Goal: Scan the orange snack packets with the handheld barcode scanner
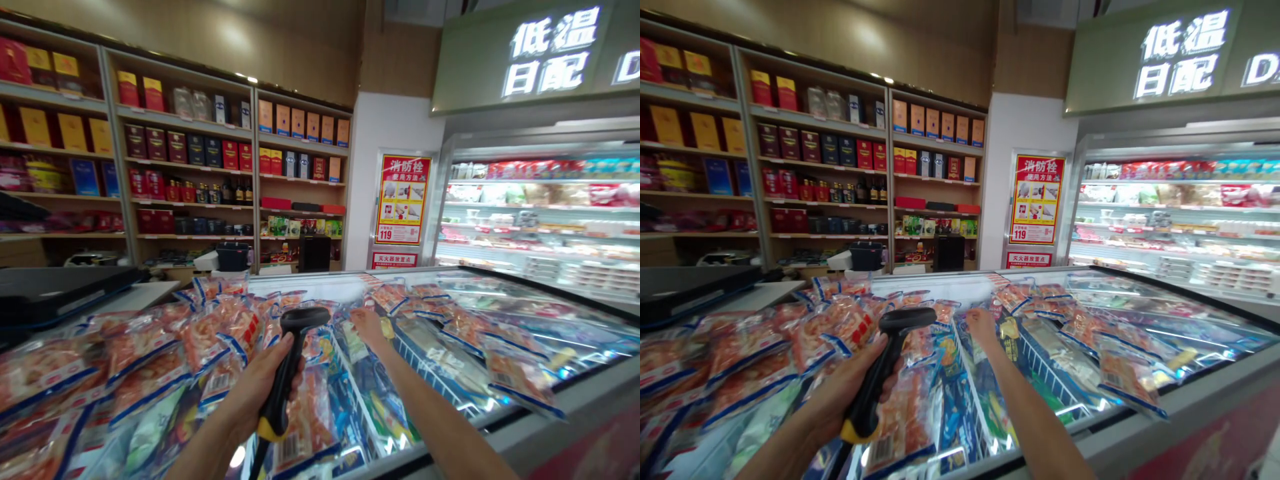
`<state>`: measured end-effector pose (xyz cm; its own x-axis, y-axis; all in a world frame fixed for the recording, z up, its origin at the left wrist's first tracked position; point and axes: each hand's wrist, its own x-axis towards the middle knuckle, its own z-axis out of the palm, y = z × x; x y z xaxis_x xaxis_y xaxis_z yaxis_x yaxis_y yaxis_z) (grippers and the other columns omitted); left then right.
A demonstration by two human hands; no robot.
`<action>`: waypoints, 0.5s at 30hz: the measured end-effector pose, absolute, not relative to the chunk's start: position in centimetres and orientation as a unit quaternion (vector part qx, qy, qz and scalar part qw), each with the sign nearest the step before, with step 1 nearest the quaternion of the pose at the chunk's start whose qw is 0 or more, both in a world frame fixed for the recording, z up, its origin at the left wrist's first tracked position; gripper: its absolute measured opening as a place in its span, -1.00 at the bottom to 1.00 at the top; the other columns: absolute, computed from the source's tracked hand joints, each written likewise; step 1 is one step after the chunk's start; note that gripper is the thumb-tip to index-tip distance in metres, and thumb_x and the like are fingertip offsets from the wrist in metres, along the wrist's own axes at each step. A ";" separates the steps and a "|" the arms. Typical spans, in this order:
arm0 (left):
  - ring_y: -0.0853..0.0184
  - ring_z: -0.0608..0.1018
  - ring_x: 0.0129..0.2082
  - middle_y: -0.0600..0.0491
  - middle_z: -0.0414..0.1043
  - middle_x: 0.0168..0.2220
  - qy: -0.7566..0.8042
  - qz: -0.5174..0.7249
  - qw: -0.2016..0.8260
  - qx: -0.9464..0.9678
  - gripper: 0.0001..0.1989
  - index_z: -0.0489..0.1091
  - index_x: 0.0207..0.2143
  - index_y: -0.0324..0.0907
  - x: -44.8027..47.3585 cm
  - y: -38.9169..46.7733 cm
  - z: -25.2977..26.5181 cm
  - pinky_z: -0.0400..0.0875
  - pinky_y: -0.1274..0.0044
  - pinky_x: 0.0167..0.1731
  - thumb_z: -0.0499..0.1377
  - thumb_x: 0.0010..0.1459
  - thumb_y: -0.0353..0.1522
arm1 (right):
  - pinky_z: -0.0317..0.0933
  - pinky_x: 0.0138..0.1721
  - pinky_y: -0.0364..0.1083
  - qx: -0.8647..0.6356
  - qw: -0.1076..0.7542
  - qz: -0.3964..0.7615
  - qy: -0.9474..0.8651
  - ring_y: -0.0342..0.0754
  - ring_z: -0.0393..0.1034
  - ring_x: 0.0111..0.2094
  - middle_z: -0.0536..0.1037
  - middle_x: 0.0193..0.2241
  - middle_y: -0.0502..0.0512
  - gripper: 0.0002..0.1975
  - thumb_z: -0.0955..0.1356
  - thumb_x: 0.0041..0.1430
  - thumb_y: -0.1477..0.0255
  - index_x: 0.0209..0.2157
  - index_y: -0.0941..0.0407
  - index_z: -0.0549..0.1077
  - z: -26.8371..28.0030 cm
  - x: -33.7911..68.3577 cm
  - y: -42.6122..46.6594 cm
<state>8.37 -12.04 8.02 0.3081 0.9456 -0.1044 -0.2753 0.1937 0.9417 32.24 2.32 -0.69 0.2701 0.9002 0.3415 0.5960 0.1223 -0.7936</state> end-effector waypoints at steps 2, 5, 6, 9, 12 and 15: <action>0.53 0.27 -0.74 0.13 0.27 -0.71 0.377 0.448 0.678 0.443 -0.67 0.28 -0.55 -0.25 8.9 -12.0 8.0 0.15 0.67 -0.73 0.08 -0.10 -0.13 | 0.21 -0.52 -0.19 -0.701 0.453 0.063 -0.547 -0.12 0.39 -0.54 0.50 -0.51 0.03 -0.78 0.19 -0.04 0.41 -0.38 0.13 0.42 -0.4 35.5 2.2; 0.53 0.27 -0.75 0.12 0.28 -0.70 0.383 0.444 0.679 0.442 -0.66 0.29 -0.54 -0.26 9.4 -11.8 8.1 0.16 0.67 -0.73 0.09 -0.11 -0.12 | 0.21 -0.39 -0.14 -0.770 0.420 -0.029 -0.479 -0.02 0.39 -0.38 0.50 -0.48 0.13 -0.77 0.21 -0.06 0.40 -0.39 0.16 0.42 -0.3 40.0 2.4; 0.53 0.27 -0.75 0.12 0.27 -0.71 0.382 0.445 0.679 0.441 -0.66 0.30 -0.55 -0.26 9.6 -11.7 8.1 0.16 0.66 -0.73 0.09 -0.12 -0.12 | 0.21 -0.36 -0.10 -0.782 0.416 -0.039 -0.463 0.01 0.38 -0.34 0.50 -0.45 0.18 -0.75 0.20 -0.06 0.40 -0.36 0.18 0.42 -0.2 41.2 2.6; 0.52 0.27 -0.75 0.13 0.26 -0.71 0.379 0.443 0.686 0.436 -0.66 0.30 -0.54 -0.25 10.1 -11.5 8.1 0.17 0.65 -0.73 0.10 -0.13 -0.12 | 0.17 -0.28 -0.03 -0.798 0.412 -0.063 -0.436 0.09 0.33 -0.22 0.44 -0.27 0.30 -0.68 0.18 -0.05 0.44 -0.23 0.22 0.36 0.0 44.2 3.5; 0.52 0.26 -0.75 0.12 0.28 -0.70 0.384 0.436 0.687 0.436 -0.66 0.30 -0.54 -0.25 10.8 -11.1 7.8 0.16 0.65 -0.74 0.10 -0.14 -0.11 | 0.14 -0.21 -0.03 -0.790 0.400 -0.082 -0.457 0.09 0.25 -0.12 0.37 -0.16 0.33 -0.65 0.19 -0.05 0.47 -0.16 0.22 0.31 0.2 46.4 5.2; 0.51 0.25 -0.75 0.12 0.25 -0.74 0.392 0.420 0.684 0.450 -0.64 0.29 -0.57 -0.24 11.6 -10.6 7.5 0.16 0.64 -0.73 0.09 -0.15 -0.09 | 0.10 -0.17 -0.01 -0.781 0.379 -0.073 -0.491 0.10 0.24 -0.11 0.37 -0.16 0.36 -0.65 0.21 -0.06 0.49 -0.17 0.25 0.31 0.1 48.1 7.2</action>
<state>11.57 -10.60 7.49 0.3411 0.9266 -0.1582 -0.2217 0.2429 0.9444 48.11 7.19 0.13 0.5064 0.7118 0.4867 0.8228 -0.2301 -0.5196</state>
